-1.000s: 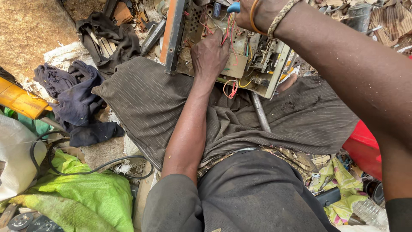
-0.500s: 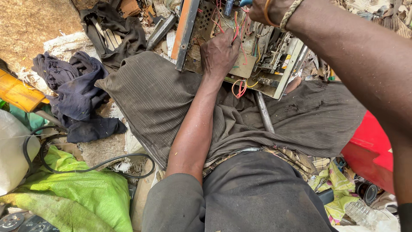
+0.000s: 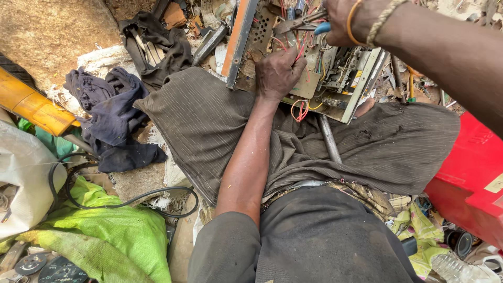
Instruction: The person sits on the ground and uses pliers and a screwdriver to strip wires and adjust components inside an open electronic device. They repeatedly cut and pull wires from the circuit board and transformer area.
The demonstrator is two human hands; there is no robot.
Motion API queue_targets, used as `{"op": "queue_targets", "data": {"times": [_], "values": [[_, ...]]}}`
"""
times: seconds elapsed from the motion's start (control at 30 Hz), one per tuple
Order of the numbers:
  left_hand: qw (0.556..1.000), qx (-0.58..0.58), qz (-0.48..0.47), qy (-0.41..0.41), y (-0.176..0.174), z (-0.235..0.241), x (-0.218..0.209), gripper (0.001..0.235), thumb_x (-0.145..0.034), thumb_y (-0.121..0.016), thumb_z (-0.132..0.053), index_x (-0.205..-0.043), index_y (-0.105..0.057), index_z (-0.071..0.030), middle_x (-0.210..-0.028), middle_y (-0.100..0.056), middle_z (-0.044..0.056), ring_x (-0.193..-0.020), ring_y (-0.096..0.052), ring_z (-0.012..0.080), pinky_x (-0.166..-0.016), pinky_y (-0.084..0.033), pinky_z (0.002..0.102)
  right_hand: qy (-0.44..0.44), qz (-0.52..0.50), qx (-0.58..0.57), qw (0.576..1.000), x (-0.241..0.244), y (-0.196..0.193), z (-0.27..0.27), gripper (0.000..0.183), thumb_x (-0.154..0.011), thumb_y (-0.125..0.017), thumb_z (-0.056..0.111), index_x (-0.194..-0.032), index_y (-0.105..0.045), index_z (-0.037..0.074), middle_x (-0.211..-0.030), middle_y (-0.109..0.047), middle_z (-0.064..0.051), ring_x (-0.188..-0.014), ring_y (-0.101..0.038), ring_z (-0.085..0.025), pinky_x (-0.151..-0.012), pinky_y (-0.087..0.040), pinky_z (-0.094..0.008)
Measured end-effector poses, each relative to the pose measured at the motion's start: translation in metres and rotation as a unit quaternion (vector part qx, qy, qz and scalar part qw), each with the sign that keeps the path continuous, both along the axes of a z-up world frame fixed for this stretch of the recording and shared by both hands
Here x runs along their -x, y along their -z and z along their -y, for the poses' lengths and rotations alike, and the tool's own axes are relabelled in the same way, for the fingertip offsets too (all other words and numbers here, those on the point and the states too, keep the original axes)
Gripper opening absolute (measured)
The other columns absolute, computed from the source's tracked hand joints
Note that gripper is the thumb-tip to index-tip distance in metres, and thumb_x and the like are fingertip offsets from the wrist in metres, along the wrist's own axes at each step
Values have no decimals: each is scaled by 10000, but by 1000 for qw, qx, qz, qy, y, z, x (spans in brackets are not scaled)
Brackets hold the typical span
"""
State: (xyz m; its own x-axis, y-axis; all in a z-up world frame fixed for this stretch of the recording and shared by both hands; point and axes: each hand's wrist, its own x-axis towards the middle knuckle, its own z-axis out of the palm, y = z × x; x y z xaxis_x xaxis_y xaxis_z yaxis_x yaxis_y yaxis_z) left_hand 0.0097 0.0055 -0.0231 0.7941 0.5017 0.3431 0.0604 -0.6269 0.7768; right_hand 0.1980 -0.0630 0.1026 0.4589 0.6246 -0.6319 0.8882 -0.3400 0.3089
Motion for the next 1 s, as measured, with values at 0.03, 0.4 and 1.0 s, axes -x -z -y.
{"op": "queue_targets", "data": {"times": [0.03, 0.4, 1.0], "values": [[1000, 26, -8, 2, -5, 1, -2, 278, -917, -685, -341, -751, -624, -127, -564, -567, 29, -486, -560, 167, -462, -445, 386, 64, -15, 35, 997, 5, -22, 0, 297, -946, -721, 288, -967, -693, -7, -632, -678, -127, -411, -590, -179, -330, -433, -350], [910, 406, 76, 37, -53, 12, 45, 416, -1097, -572, -366, -804, -552, -71, -663, -460, -44, -624, -426, 72, -556, -357, 277, 198, 28, -399, 895, 75, -78, 131, 687, -960, -832, 486, -1383, -522, 41, -1047, -539, -146, -1002, -500, -294, -881, -433, -466], [857, 500, 118, 37, -68, -25, 28, 423, -1098, -537, -417, -796, -501, -124, -653, -447, -72, -541, -398, 30, -465, -335, 235, -120, 138, -184, 966, 76, -107, 119, 861, -613, -784, 376, -1409, -588, 115, -1016, -648, -149, -997, -651, -322, -967, -443, -462]]}}
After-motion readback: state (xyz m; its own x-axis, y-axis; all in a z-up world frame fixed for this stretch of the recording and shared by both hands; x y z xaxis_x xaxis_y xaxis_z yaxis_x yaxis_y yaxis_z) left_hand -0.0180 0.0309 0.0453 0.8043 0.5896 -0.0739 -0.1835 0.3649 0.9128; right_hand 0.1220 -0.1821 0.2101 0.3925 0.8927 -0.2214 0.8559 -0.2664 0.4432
